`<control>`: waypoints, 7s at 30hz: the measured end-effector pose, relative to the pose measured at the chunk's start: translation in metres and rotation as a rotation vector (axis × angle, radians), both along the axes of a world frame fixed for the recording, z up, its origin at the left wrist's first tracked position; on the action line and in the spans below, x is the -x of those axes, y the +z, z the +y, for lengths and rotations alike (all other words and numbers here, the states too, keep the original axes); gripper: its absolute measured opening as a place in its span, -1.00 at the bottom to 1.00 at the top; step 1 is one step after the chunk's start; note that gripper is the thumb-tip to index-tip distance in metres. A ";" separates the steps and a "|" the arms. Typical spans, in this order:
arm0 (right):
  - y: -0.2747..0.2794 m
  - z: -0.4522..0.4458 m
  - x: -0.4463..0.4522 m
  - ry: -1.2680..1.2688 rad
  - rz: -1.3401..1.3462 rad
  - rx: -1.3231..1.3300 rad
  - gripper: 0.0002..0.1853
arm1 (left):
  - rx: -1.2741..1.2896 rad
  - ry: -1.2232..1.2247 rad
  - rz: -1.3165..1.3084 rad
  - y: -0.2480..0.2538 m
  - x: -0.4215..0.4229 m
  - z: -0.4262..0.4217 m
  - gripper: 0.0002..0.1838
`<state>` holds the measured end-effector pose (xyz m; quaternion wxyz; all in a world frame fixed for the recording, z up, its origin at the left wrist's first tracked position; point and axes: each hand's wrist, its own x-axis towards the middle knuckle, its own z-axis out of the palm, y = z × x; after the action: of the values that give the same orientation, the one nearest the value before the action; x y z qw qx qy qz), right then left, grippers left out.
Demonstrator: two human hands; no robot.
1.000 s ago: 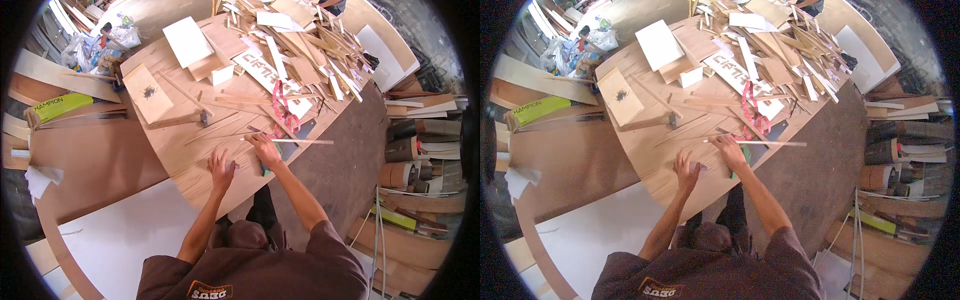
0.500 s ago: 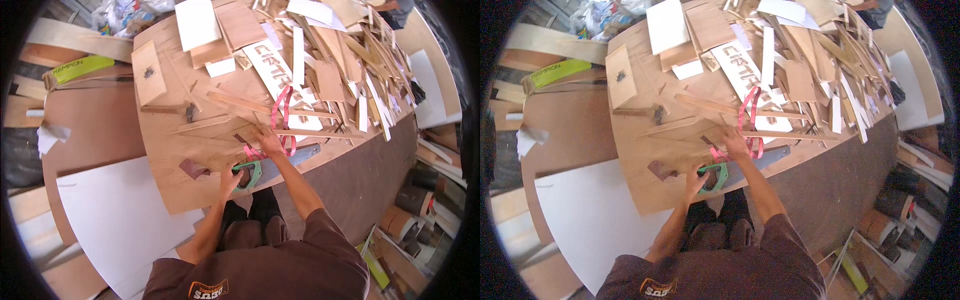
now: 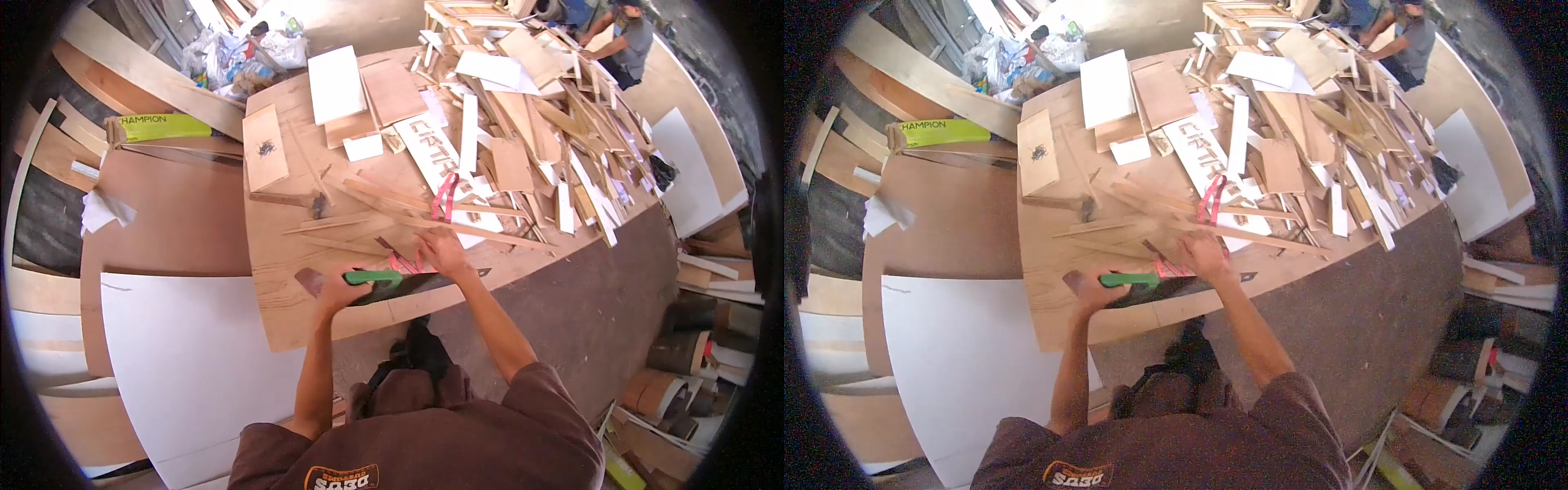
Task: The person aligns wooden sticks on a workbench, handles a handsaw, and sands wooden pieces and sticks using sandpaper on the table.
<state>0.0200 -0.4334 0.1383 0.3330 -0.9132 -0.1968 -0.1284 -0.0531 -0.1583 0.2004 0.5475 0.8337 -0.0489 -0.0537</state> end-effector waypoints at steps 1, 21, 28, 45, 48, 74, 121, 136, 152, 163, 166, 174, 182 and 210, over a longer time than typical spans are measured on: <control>0.008 -0.008 0.015 0.093 0.129 -0.071 -0.77 | 0.028 0.005 0.061 0.009 0.006 0.004 -0.70; 0.053 -0.288 0.246 -0.802 0.356 -0.138 -0.55 | 0.021 0.003 -0.416 0.004 0.032 -0.326 -0.49; 0.054 -0.494 0.304 -1.196 0.358 -0.344 -0.58 | 0.154 -0.193 -0.362 -0.031 0.067 -0.578 -0.58; 0.028 -0.794 0.221 -1.347 0.406 -0.609 -0.68 | 0.348 -0.397 -0.001 -0.036 0.000 -0.896 -0.83; 0.023 -0.852 0.186 -1.273 0.402 -0.911 -0.72 | 0.310 -0.418 -0.064 -0.042 -0.041 -0.947 -0.85; -0.042 -1.129 -0.332 -0.702 0.422 -1.003 -0.44 | 0.169 0.247 -0.022 -0.054 -0.327 -1.226 -0.82; 0.060 -0.685 0.023 0.652 0.310 -0.269 -0.84 | 0.088 1.414 -0.238 -0.030 0.128 -0.877 -0.90; -0.048 -0.352 0.046 0.645 0.677 -0.138 -0.72 | 0.426 1.475 0.041 -0.104 0.149 -0.601 -0.87; -0.079 -0.070 -0.031 0.543 0.349 0.056 -0.55 | 0.193 1.106 0.196 -0.131 0.106 -0.232 -0.76; -0.100 0.096 -0.046 0.214 0.415 0.328 -0.49 | 0.101 0.743 0.210 -0.143 0.027 -0.031 -0.76; -0.105 0.117 -0.043 0.201 0.493 0.502 -0.51 | 0.011 0.620 0.222 -0.139 0.017 0.002 -0.78; -0.074 0.086 -0.019 -0.070 0.603 0.064 -0.69 | -0.609 0.678 0.023 -0.125 -0.009 0.056 -0.51; -0.092 0.049 0.002 -0.061 0.523 -0.013 -0.72 | -0.385 0.361 -0.097 -0.134 -0.041 0.041 -0.33; -0.078 -0.021 0.044 -0.441 0.319 -0.004 -0.80 | -0.449 0.027 -0.219 -0.121 -0.060 -0.032 -0.65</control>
<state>-0.0238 -0.4547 0.0606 0.3256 -0.9420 0.0617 -0.0528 0.0071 -0.1906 0.0794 0.3407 0.9358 -0.0834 0.0348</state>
